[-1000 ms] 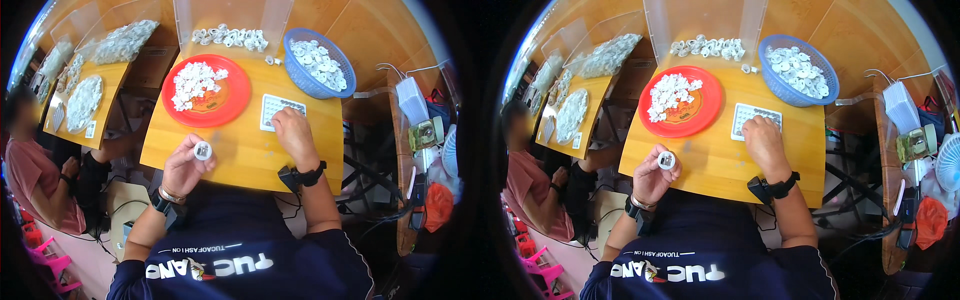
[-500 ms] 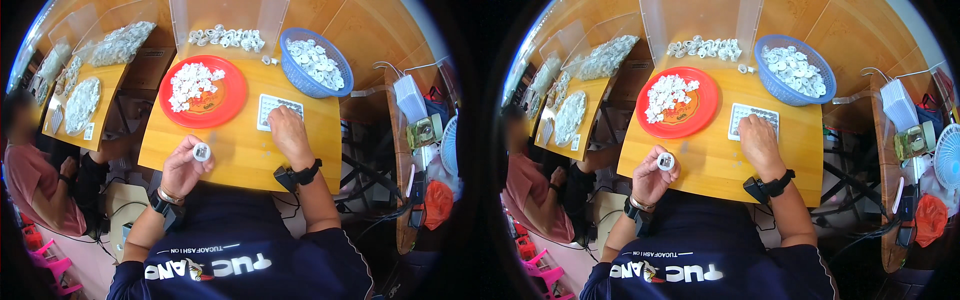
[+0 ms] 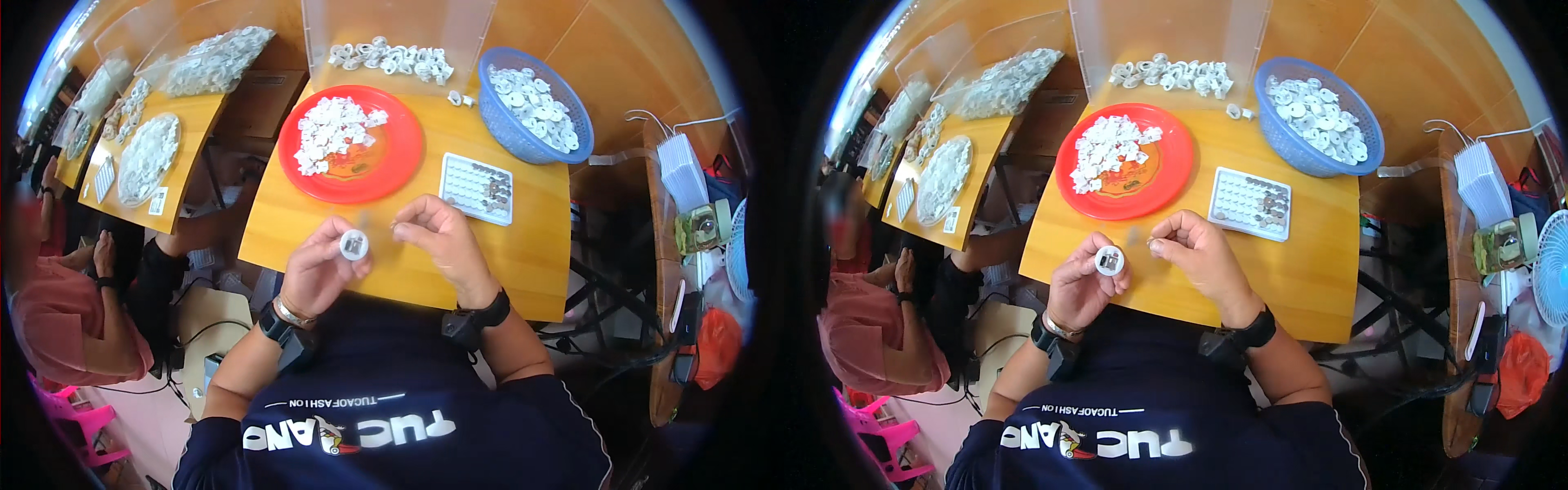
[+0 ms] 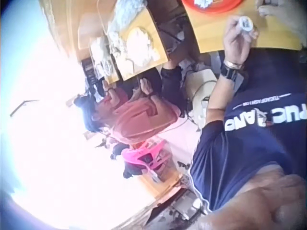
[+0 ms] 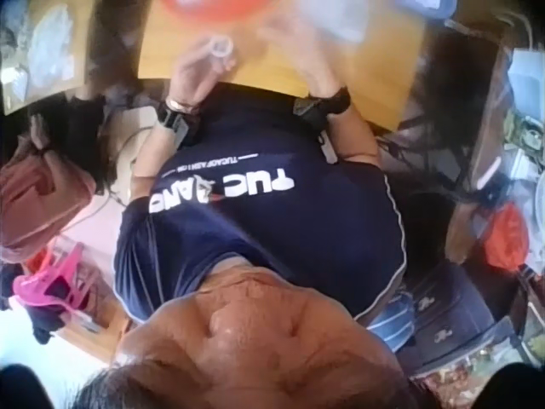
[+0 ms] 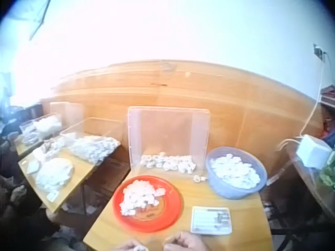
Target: The person is manually assembling small white plastic components by inserting one part into another and sorting them into containers.
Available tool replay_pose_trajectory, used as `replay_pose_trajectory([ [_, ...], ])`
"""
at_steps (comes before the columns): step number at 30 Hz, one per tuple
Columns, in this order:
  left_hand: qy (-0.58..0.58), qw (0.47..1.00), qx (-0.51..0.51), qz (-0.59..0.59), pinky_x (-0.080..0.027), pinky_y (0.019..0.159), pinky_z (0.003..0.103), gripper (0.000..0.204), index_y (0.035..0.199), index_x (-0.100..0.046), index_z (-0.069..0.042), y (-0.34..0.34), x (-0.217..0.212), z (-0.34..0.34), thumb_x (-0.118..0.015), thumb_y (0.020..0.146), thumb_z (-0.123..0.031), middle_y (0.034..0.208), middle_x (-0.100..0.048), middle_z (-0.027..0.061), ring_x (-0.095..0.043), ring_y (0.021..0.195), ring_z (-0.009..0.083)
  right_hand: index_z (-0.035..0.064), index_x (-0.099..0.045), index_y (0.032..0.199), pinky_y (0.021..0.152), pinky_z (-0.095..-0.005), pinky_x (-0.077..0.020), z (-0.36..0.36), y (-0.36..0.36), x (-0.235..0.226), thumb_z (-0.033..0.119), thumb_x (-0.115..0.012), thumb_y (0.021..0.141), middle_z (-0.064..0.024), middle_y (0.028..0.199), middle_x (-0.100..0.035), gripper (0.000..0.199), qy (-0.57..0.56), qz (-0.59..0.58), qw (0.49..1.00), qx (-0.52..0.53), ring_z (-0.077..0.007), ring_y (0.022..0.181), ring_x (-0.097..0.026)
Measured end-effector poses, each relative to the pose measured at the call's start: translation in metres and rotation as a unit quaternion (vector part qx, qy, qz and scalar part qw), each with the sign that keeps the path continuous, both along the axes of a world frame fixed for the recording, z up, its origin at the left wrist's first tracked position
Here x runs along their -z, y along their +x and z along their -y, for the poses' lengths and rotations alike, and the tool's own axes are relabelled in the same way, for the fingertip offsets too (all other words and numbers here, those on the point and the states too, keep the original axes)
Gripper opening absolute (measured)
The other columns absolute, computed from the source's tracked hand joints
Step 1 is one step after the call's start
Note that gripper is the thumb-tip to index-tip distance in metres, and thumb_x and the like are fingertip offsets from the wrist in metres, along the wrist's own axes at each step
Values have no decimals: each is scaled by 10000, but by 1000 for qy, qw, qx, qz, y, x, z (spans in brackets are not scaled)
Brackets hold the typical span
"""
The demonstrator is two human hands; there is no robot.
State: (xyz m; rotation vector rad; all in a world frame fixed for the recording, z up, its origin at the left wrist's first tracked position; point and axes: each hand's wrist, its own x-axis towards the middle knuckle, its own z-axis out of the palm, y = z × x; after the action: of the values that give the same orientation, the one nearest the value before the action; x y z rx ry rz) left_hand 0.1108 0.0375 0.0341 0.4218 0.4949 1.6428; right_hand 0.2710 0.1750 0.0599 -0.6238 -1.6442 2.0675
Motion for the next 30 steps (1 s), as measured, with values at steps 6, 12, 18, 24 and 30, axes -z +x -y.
replay_pose_trajectory([
  [6, 2, 1000, -24, 2, -488, 710, 334, 238, 1054, -505, -10, -1, 2, 3, -572, 898, -177, 836, -595, 153, -586, 787, 270, 10, -593, 908, 693, -256, -509, 31, -17, -26, -5, -652, 837, -45, 836, -665, 94, 137, -30, 986, 88, -108, 773, -648],
  [12, 19, 999, -25, -36, -472, 774, 316, 209, 1051, -503, -12, -1, -3, 6, -539, 926, -176, 930, -611, 122, -601, 827, 207, 10, -625, 843, 664, -259, -508, 43, -21, -32, -22, -693, 800, -86, 813, -686, 87, 339, -11, 935, 107, -135, 749, -660],
  [18, -2, 998, -34, -56, -473, 777, 303, 196, 1054, -507, -20, 1, -6, 8, -541, 928, -165, 942, -617, 117, -603, 834, 191, 37, -592, 843, 574, -303, -506, 45, -24, -31, -45, -659, 789, -90, 729, -628, 120, 393, -36, 912, 110, -210, 645, -655],
  [24, -14, 996, -39, -78, -471, 777, 293, 179, 1046, -515, -22, 2, -6, 7, -542, 933, -159, 938, -622, 103, -602, 828, 173, 51, -578, 842, 554, -337, -490, 42, -23, -26, -63, -656, 757, -86, 698, -590, 163, 464, -41, 878, 106, -256, 639, -628],
  [30, -56, 989, -53, -126, -454, 774, 274, 147, 1022, -527, -38, 7, -8, 6, -538, 935, -156, 906, -610, 76, -576, 802, 146, 59, -564, 818, 571, -377, -468, 42, -23, -32, -56, -629, 768, -88, 694, -569, 141, 515, -29, 853, 81, -287, 636, -591],
])
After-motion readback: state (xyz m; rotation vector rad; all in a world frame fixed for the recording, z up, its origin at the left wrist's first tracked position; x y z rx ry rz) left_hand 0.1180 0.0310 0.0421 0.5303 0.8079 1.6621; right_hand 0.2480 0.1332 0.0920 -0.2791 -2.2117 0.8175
